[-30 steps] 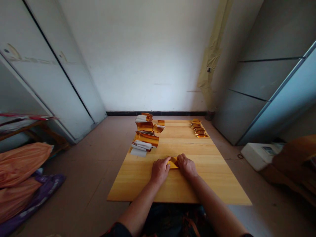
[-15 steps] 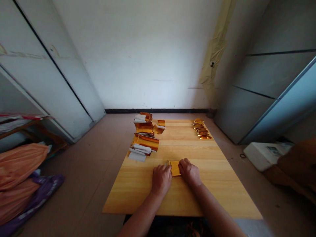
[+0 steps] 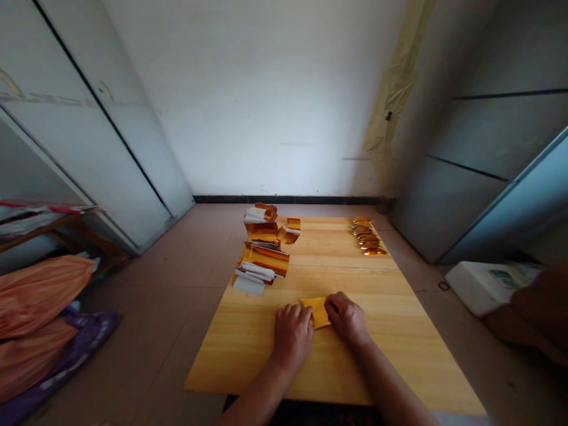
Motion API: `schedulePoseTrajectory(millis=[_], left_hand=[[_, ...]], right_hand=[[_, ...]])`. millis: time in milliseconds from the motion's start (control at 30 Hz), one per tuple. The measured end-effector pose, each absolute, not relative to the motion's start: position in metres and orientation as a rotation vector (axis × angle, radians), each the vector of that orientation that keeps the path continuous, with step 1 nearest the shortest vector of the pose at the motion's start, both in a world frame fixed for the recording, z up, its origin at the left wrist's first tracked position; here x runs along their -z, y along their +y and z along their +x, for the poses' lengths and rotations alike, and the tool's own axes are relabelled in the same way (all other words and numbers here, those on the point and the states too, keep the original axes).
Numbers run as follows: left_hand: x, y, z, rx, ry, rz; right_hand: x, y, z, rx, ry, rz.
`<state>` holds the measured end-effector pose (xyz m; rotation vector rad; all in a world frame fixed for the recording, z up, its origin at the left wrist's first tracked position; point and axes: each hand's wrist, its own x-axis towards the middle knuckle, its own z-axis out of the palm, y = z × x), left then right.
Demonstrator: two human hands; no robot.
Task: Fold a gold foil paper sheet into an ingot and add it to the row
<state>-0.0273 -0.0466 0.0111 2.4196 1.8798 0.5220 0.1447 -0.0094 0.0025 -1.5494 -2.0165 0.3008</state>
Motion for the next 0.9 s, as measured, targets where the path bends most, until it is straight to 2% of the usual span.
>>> schedulePoseTrajectory(millis=[333, 533, 733, 900], left_hand=[[-0.016, -0.050, -0.031, -0.588, 1.746, 2.364], [-0.010, -0.028, -0.029, -0.639, 1.755, 2.193], [-0.013, -0.003, -0.029, -0.627, 1.751, 2.139], [-0.012, 0.003, -0.023, -0.776, 1.778, 1.982]], right_hand=[[0.002, -0.010, 0.144, -0.302, -1.989, -1.598], [0.006, -0.003, 0.149, -0.427, -1.776, -1.512], [0.010, 0.015, 0.151, -0.395, -1.745, -1.416], [0.008, 0.018, 0.146, -0.395, -1.839, -1.450]])
